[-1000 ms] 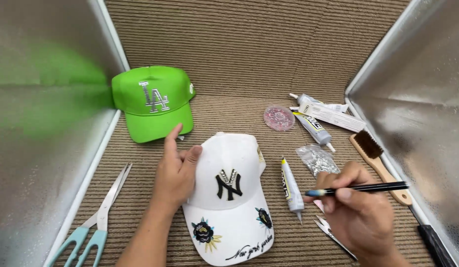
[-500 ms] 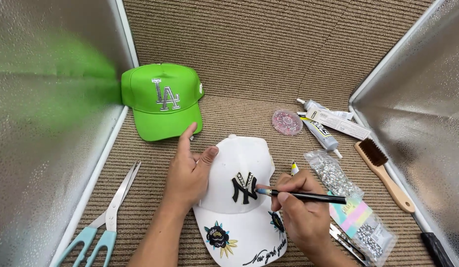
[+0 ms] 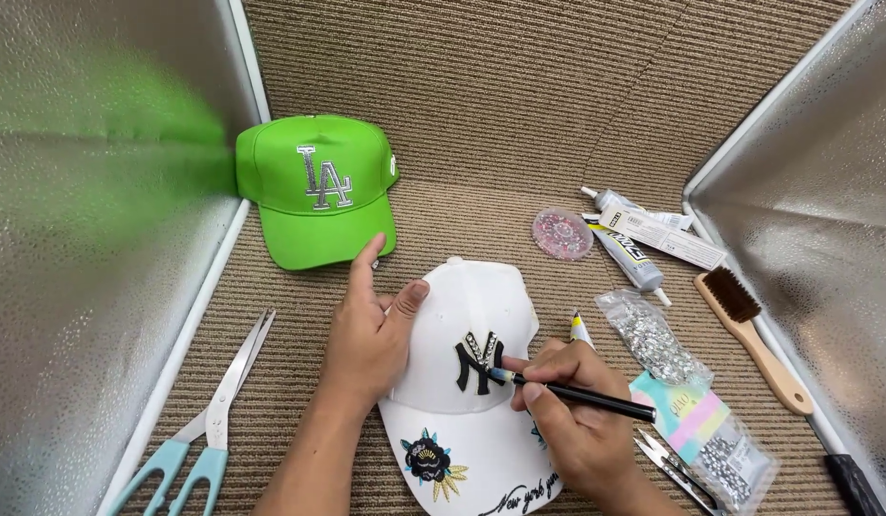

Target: The person decorates a white baseball cap by applying glue to the logo and placing small rhinestones onto it. They use a fine brush to pick up the stones and a tube to apply adhesive, working on a carpeted floor with a green cap nearby.

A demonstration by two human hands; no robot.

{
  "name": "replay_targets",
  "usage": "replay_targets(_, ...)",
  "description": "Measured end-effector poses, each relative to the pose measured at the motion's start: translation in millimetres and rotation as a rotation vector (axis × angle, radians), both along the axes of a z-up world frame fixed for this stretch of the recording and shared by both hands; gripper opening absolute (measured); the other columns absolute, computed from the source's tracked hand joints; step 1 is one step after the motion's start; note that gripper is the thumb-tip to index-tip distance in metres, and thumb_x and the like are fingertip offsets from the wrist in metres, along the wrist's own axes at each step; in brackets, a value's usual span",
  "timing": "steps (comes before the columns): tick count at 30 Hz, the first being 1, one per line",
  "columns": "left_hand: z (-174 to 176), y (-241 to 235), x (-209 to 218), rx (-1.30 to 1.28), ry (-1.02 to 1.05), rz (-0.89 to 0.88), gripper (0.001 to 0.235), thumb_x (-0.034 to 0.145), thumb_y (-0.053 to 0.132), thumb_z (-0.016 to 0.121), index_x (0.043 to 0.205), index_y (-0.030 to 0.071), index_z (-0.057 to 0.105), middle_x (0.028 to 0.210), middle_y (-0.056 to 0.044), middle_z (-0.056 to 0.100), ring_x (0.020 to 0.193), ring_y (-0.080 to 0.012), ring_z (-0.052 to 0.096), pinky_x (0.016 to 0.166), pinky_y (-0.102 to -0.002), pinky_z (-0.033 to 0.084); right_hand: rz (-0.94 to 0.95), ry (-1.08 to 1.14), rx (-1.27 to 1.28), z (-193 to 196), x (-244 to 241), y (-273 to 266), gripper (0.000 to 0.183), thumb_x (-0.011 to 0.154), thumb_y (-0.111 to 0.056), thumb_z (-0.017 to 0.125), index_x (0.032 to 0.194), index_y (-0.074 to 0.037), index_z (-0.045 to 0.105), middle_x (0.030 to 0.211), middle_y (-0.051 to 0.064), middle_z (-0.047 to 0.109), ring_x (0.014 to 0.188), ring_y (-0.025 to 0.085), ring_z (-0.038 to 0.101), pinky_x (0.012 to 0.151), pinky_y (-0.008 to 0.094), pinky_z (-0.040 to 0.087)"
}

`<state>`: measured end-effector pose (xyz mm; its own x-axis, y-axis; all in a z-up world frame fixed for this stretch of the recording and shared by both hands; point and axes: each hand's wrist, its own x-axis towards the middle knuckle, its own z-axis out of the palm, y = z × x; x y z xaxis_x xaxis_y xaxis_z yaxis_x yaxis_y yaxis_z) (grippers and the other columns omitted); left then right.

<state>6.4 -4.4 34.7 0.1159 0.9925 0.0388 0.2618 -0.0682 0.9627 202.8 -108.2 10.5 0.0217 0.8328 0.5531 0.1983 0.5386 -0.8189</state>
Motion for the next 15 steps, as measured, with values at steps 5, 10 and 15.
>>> replay_targets(5, -3.5, 1.5, 0.4, 0.025, -0.007, 0.012, 0.085, 0.086, 0.052, 0.050, 0.157, 0.011, 0.027, 0.098, -0.022, 0.079, 0.077, -0.0262, 0.082, 0.063, -0.039, 0.065, -0.002, 0.002, -0.003, -0.5, -0.4, 0.5, 0.008, 0.085, 0.003, 0.059, 0.090, -0.003, 0.057, 0.079, 0.010, 0.060, 0.074, 0.016, 0.067, 0.100, 0.042, 0.061)
replay_targets(10, -3.7, 1.8, 0.9, 0.020, -0.005, 0.010, 0.082, 0.087, 0.049, 0.052, 0.157, 0.013, 0.027, 0.098, -0.021, 0.079, 0.076, -0.0248, 0.081, 0.062, -0.039, 0.065, 0.012, 0.005, 0.009, 0.4, -1.1, 1.3, 0.007, 0.085, 0.002, 0.059, 0.090, -0.003, 0.058, 0.079, 0.010, 0.062, 0.072, 0.015, 0.065, 0.103, 0.042, 0.060)
replay_targets(15, -6.9, 2.5, 0.9, 0.058, -0.012, 0.012, 0.084, 0.087, 0.050, 0.052, 0.156, 0.010, 0.028, 0.099, -0.023, 0.079, 0.079, -0.0259, 0.082, 0.063, -0.039, 0.065, 0.012, -0.004, -0.007, -1.8, 0.8, 1.8, 0.007, 0.086, 0.001, 0.060, 0.091, -0.003, 0.058, 0.081, 0.011, 0.063, 0.072, 0.016, 0.065, 0.091, 0.038, 0.062)
